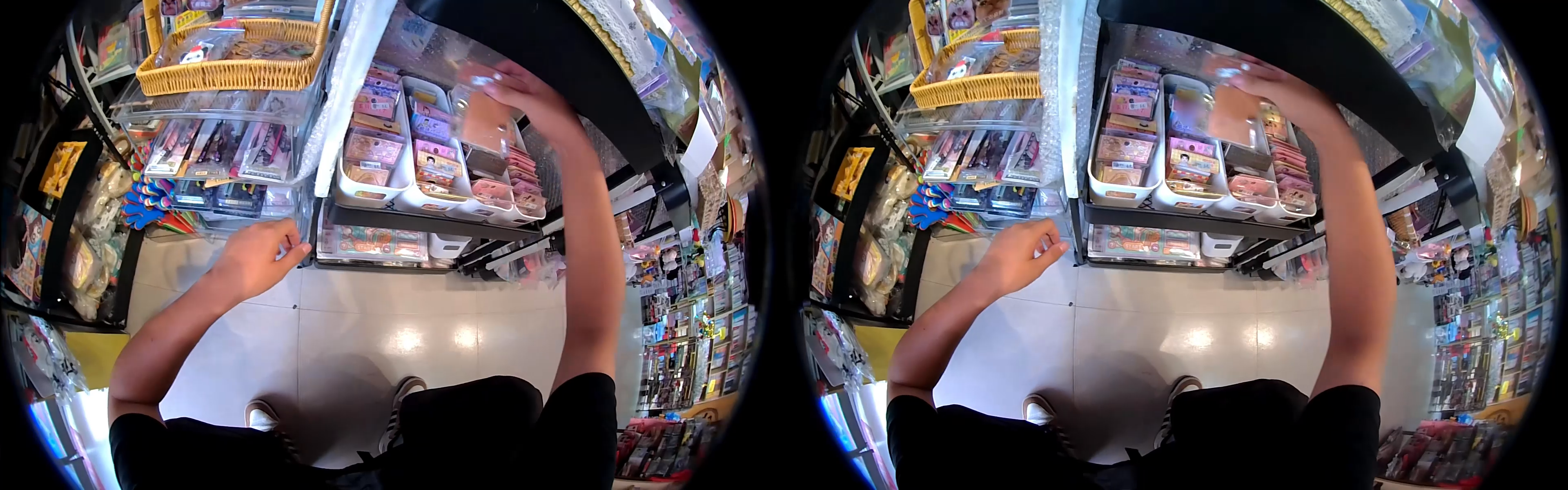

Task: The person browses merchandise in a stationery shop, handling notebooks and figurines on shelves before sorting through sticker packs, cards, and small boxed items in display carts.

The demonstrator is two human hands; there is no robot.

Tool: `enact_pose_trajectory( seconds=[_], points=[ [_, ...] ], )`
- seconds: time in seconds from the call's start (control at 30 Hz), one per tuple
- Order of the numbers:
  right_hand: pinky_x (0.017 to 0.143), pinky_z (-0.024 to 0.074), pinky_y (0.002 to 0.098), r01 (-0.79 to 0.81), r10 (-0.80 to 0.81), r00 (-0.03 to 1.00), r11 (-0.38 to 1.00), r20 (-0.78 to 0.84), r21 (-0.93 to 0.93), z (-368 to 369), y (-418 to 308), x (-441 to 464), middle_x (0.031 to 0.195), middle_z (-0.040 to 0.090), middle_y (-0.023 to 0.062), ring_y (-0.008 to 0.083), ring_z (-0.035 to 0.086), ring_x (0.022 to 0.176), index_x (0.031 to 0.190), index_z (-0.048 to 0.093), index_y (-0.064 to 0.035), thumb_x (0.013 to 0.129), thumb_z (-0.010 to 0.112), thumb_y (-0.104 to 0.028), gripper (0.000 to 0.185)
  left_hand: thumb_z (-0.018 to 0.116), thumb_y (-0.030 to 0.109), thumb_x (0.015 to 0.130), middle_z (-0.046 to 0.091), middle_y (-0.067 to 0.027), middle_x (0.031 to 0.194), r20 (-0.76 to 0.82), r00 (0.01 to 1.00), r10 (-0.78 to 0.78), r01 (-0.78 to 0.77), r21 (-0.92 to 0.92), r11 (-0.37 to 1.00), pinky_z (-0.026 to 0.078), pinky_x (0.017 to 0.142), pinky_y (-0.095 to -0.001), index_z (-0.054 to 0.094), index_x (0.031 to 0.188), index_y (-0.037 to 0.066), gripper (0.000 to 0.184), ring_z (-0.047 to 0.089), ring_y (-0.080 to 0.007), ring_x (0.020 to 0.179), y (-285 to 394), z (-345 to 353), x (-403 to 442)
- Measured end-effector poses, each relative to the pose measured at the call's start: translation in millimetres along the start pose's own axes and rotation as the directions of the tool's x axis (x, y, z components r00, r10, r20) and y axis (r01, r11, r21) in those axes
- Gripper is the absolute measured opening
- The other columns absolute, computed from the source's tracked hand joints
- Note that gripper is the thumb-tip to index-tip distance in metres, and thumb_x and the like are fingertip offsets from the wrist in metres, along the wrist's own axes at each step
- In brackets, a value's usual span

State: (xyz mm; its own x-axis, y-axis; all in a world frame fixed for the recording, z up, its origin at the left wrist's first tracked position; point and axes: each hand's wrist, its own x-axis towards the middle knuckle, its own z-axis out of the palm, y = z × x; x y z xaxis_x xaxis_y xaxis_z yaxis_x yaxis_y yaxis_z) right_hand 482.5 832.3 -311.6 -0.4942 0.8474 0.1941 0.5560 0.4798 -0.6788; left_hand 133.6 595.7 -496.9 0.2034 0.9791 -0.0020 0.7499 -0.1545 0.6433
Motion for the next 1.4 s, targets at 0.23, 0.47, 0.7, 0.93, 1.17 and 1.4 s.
enact_pose_trajectory(
  seconds=[0.23,0.47,0.7,0.93,1.17,1.4],
  points=[
    [0.089,0.0497,0.0258,-0.148,0.138,0.98,0.987,0.142,0.06,-25,39,-41,0.105,0.073,0.0039,0.0105,0.065,0.105,0.109,0.06,-0.006,0.093,0.073,-0.014,0.022,0.067,0.033,0.095,0.071,-0.0133,0.086,0.037,0.999,-0.029,0.029,0.014,0.999,0.053,0.072,-0.0417,0.063,0.094,0.004,0.029,0.069,-0.0295,0.079,-8,8,1],
    [0.077,0.0466,0.0208,-0.251,0.237,0.924,0.968,0.3,0.006,-11,31,-64,0.089,0.06,-0.0057,0.0023,0.054,0.087,0.097,0.058,-0.0053,0.094,0.073,-0.013,0.017,0.066,0.035,0.096,0.072,-0.0131,0.085,0.024,0.999,-0.026,0.026,0.012,1.0,0.054,0.074,-0.0439,0.064,0.09,0.006,0.03,0.07,-0.0317,0.079,-3,5,2],
    [0.074,0.0467,0.0226,-0.18,0.162,0.919,0.983,0.359,0.018,-9,27,-63,0.085,0.059,-0.0032,0.0034,0.054,0.082,0.091,0.054,-0.005,0.092,0.07,-0.005,0.017,0.067,0.033,0.095,0.07,-0.0135,0.083,0.027,0.999,-0.037,0.037,-0.001,0.999,0.053,0.072,-0.0428,0.064,0.091,0.004,0.029,0.069,-0.0302,0.078,-1,6,5],
    [0.071,0.0471,0.0246,-0.127,0.156,0.946,0.985,0.283,-0.116,-7,20,-72,0.079,0.058,-0.001,0.005,0.054,0.076,0.085,0.05,-0.0044,0.091,0.068,-0.001,0.019,0.068,0.032,0.094,0.069,-0.0133,0.082,0.015,0.999,-0.037,0.037,-0.007,0.999,0.053,0.073,-0.0417,0.063,0.091,0.004,0.028,0.068,-0.0295,0.08,0,3,3],
    [0.066,0.0505,0.0351,-0.031,0.17,0.964,0.837,0.205,-0.546,10,-6,-78,0.086,0.07,0.013,0.0236,0.065,0.074,0.097,0.065,0.001,0.085,0.074,-0.006,0.017,0.069,0.031,0.094,0.069,-0.0139,0.081,0.008,1.0,-0.018,0.018,0.001,1.0,0.052,0.072,-0.0419,0.063,0.091,0.004,0.028,0.068,-0.03,0.079,-2,4,0],
    [0.073,0.0519,0.0423,0.187,0.044,0.958,0.655,0.285,-0.732,28,24,-73,0.092,0.07,0.0186,0.0363,0.066,0.084,0.092,0.071,-0.0012,0.082,0.076,-0.016,0.018,0.067,0.033,0.094,0.07,-0.0134,0.081,0.012,1.0,-0.009,0.01,-0.009,1.0,0.053,0.071,-0.0427,0.064,0.09,0.005,0.029,0.069,-0.0306,0.077,-2,3,0]
  ],
)
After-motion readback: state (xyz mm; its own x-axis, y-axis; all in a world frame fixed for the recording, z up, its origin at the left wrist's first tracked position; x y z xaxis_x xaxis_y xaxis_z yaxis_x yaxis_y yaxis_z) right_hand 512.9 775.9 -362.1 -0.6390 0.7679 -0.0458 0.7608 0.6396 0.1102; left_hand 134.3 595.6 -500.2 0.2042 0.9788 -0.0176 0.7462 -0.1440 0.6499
